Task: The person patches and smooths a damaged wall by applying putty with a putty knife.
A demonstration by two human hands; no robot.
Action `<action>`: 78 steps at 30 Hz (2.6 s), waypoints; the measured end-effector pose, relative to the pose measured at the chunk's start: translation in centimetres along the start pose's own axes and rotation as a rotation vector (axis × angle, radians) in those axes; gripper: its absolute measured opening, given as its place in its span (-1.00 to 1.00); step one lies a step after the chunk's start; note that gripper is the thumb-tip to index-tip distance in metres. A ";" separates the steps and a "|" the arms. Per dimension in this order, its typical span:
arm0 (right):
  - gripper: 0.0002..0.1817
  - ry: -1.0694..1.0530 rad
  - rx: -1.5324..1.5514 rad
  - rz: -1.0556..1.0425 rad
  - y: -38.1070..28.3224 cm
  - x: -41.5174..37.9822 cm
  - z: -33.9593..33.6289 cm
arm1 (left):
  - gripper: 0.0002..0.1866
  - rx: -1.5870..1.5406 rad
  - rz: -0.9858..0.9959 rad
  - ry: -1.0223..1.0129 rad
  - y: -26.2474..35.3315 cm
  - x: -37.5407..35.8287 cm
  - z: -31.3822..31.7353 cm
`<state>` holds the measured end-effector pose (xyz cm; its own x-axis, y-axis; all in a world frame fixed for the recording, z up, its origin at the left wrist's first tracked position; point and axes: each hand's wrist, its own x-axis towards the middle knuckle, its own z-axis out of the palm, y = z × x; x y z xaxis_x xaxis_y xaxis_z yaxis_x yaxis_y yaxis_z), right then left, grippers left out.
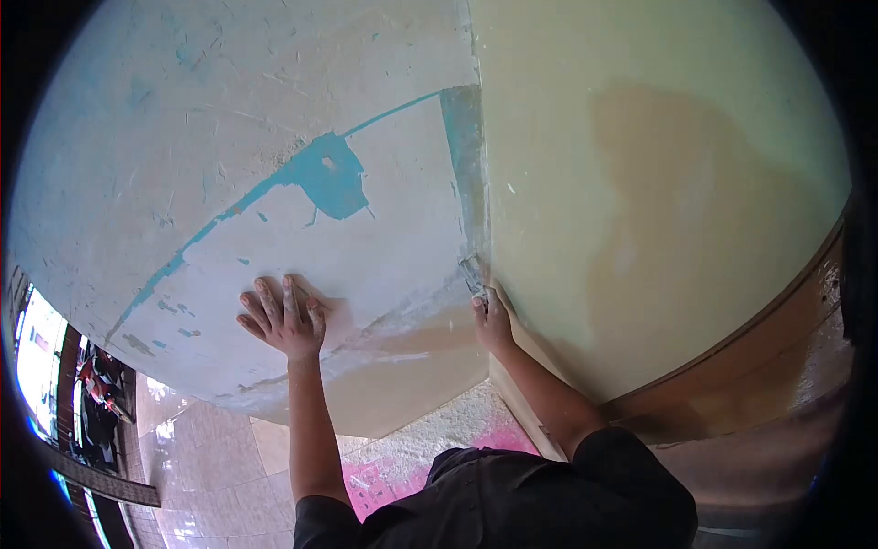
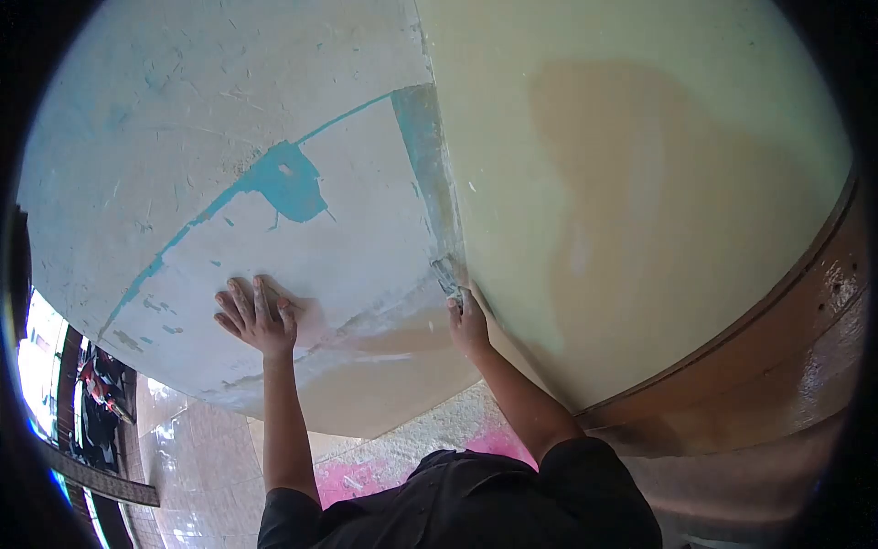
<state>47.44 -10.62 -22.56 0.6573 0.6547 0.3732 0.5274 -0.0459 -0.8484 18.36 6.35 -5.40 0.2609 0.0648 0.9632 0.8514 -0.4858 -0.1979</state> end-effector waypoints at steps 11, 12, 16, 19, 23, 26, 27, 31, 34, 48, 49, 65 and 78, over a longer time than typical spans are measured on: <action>-0.52 -0.054 0.049 -0.035 0.5 -0.2 -0.2 | -0.40 0.005 -0.003 -0.007 0.1 -0.1 0.2; -0.52 -0.098 0.025 0.003 1.1 -0.7 -0.2 | -0.40 0.002 -0.008 -0.009 0.0 -0.1 0.1; -0.49 -0.111 -0.028 0.004 1.1 -0.8 0.5 | -0.40 0.023 -0.001 0.004 0.0 -0.2 0.2; -0.50 0.002 -0.040 -0.122 0.8 -0.4 1.5 | -0.40 0.011 -0.019 -0.015 0.2 -0.4 0.1; -0.50 -0.076 -0.058 -0.032 2.0 -1.7 1.4 | -0.40 0.027 -0.026 -0.012 0.2 -0.9 0.3; -0.49 -0.167 -0.002 0.031 1.0 -1.4 1.1 | -0.42 0.018 -0.039 0.006 0.4 -1.1 0.5; -0.49 -0.143 0.010 0.011 0.4 -1.3 1.4 | -0.44 0.004 -0.048 0.011 0.4 -1.2 0.5; -0.51 -0.141 0.010 0.027 0.7 -1.4 1.7 | -0.43 0.000 -0.056 -0.010 0.4 -1.3 0.3; -0.49 -0.167 -0.021 0.022 1.5 -1.7 1.5 | -0.43 0.005 -0.059 -0.004 0.4 -1.3 0.5; -0.50 -0.153 0.031 -0.046 0.3 -1.5 1.9 | -0.43 0.007 -0.052 -0.001 0.2 -1.5 0.7; -0.49 -0.096 0.029 -0.136 0.4 -1.7 2.1 | -0.43 0.005 -0.053 -0.007 0.3 -1.6 0.6; -0.51 -0.178 -0.051 -0.077 2.3 -2.6 1.9 | -0.42 0.010 -0.059 -0.002 0.4 -1.7 0.7; -0.45 -0.185 0.060 -0.090 1.0 -2.7 3.2 | -0.41 0.007 -0.061 0.002 0.6 -1.9 0.7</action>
<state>44.51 -10.00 -25.60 0.4961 0.7819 0.3776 0.5428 0.0602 -0.8377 18.66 6.56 -7.42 0.2074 0.0924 0.9739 0.8691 -0.4745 -0.1401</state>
